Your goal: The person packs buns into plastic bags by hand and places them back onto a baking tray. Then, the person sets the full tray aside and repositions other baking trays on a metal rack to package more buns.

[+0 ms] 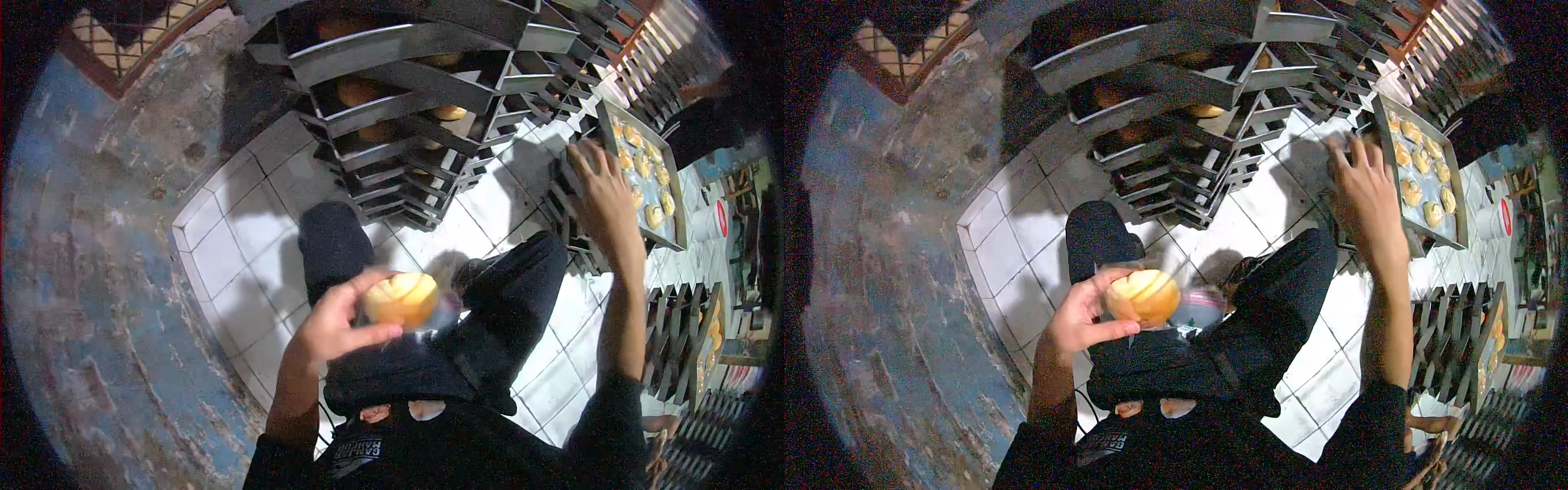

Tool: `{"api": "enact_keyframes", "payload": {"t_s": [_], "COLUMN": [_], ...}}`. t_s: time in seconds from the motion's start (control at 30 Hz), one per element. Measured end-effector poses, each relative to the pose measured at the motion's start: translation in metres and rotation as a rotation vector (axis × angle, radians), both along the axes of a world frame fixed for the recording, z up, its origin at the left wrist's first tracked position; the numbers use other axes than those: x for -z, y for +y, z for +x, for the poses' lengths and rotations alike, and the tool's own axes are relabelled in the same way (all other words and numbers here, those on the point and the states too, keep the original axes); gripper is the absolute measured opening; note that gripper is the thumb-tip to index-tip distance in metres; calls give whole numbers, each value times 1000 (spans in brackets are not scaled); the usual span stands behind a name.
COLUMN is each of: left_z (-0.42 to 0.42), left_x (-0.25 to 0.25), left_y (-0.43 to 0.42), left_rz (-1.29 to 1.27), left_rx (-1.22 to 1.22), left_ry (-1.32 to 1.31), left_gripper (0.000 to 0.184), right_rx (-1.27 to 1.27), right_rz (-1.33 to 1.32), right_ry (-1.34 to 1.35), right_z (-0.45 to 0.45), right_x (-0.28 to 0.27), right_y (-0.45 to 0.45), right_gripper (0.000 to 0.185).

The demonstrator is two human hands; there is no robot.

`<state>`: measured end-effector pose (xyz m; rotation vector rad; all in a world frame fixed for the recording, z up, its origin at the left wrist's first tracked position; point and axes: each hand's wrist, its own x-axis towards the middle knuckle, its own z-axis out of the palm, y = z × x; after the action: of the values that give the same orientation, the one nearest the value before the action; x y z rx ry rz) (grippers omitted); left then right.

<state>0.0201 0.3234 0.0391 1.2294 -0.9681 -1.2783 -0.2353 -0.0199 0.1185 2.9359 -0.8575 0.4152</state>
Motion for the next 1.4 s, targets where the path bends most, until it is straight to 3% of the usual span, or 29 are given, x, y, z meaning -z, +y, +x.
{"api": "enact_keyframes", "payload": {"t_s": [0.03, 0.1, 0.2, 0.3, 0.37, 0.47, 0.5, 0.53, 0.6, 0.63, 0.67, 0.73, 0.77, 0.8, 0.87, 0.9, 0.97, 1.0, 1.07, 1.2, 1.4], "left_z": [1, 1, -9, -13, -15, -20, -12, -13, -20, -20, -20, -19, -18, -17, -6, -8, -5, -4, -7, -2, 3], "left_x": [4, 10, 10, 10, 1, 9, 16, 19, 16, 28, 36, 46, 39, 28, 60, 46, 41, 40, 35, 32, 39], "left_y": [-1, -5, -20, -29, -32, -34, -35, -32, -32, -32, -30, -26, -34, -39, -47, -54, -58, -58, -56, -54, -49], "left_rz": [4, 7, -12, 13, 101, 88, 85, 85, 10, 8, 5, 119, 279, 168, -72, -94, -184, -254, -268, -297, -328], "left_rx": [-10, 15, 55, 157, 201, 117, 197, 192, 22, -79, -85, -366, -481, -471, -353, -418, -447, -425, -467, -528, -580], "left_ry": [4, 47, 42, 5, 6, 124, 79, 81, 257, 65, 64, 274, 551, 830, 1125, 1008, 1192, 1232, 1170, 1112, 1085], "left_gripper": [68, 69, 69, 63, 54, 53, 65, 65, 94, 111, 111, 95, 80, 73, 71, 73, 66, 64, 61, 58, 56], "right_rx": [-60, -349, -720, -810, -838, -865, -861, -859, -851, -827, -832, -658, -628, -724, -793, -828, -880, -889, -739, -670, -753], "right_rz": [0, 432, 723, 851, 763, 853, 940, 997, 849, 735, 732, 166, 79, 44, 61, 155, 496, 505, 530, 555, 628], "right_ry": [-102, -159, -62, -37, 390, 612, 557, 420, 357, 298, 300, 315, 227, 209, 69, 39, -103, -97, -38, -11, -134], "right_z": [4, 18, 36, 60, 73, 90, 95, 98, 102, 103, 105, 107, 109, 111, 112, 113, 114, 114, 112, 113, 121], "right_x": [-18, -51, -64, -50, -46, -30, -28, -21, -13, -12, -13, -14, -1, 5, 30, 30, 35, 34, 30, 36, 60], "right_y": [19, 49, 80, 100, 109, 110, 104, 99, 88, 85, 87, 97, 113, 126, 157, 167, 182, 183, 184, 195, 204], "right_gripper": [45, 48, 50, 44, 37, 37, 31, 22, 18, 15, 15, 14, 13, 15, 22, 24, 27, 27, 28, 23, 27]}}
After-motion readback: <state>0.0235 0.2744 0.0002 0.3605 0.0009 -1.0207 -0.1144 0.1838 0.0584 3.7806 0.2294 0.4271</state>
